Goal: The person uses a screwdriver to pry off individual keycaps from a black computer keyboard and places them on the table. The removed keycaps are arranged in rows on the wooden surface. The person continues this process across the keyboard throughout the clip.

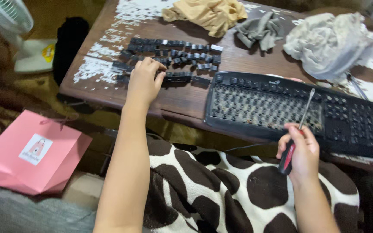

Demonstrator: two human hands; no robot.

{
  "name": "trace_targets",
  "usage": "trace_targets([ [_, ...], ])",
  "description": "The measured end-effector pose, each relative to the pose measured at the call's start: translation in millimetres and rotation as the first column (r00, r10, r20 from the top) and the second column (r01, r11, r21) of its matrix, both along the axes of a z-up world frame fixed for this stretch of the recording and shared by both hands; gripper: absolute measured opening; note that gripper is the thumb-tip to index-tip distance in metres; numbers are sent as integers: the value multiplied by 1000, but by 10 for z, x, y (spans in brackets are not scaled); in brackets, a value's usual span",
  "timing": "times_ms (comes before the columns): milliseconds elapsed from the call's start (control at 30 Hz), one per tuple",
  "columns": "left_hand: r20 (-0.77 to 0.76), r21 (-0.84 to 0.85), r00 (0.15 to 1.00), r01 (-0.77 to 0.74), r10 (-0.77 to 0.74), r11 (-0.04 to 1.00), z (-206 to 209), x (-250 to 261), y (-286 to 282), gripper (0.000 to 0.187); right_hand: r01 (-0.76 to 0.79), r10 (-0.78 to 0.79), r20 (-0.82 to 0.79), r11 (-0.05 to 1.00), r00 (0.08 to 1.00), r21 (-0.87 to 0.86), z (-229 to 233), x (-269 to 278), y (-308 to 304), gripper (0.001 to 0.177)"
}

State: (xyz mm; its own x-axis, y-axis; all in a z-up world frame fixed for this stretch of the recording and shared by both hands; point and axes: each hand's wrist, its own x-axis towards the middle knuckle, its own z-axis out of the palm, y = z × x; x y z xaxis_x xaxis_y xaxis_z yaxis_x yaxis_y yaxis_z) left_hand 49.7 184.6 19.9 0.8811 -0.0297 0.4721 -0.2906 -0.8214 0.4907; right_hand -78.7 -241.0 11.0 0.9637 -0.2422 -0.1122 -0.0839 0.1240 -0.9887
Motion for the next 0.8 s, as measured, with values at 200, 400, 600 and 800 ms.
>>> trace_targets([
  [200, 127, 19, 950, 284, -284, 959, 223, -213, -887, 20, 50, -69, -132, 989, 989, -141, 327, 0, -458, 44],
  [400, 22, 4, 806, 591, -591, 807, 227, -432, -2045, 28, -124, 34, -251, 928, 967, -353, 534, -209, -776, 42],
  [600, -91, 74, 782, 623, -617, 779, 79, -411, -2480, 23, -127, 85, -178, 961, 980, -246, 319, -267, -659, 42],
  [800, -32, 126, 784, 618, -619, 776, -22, -422, -2511, 15, -165, 130, -154, 956, 979, -242, 173, -220, -522, 39],
])
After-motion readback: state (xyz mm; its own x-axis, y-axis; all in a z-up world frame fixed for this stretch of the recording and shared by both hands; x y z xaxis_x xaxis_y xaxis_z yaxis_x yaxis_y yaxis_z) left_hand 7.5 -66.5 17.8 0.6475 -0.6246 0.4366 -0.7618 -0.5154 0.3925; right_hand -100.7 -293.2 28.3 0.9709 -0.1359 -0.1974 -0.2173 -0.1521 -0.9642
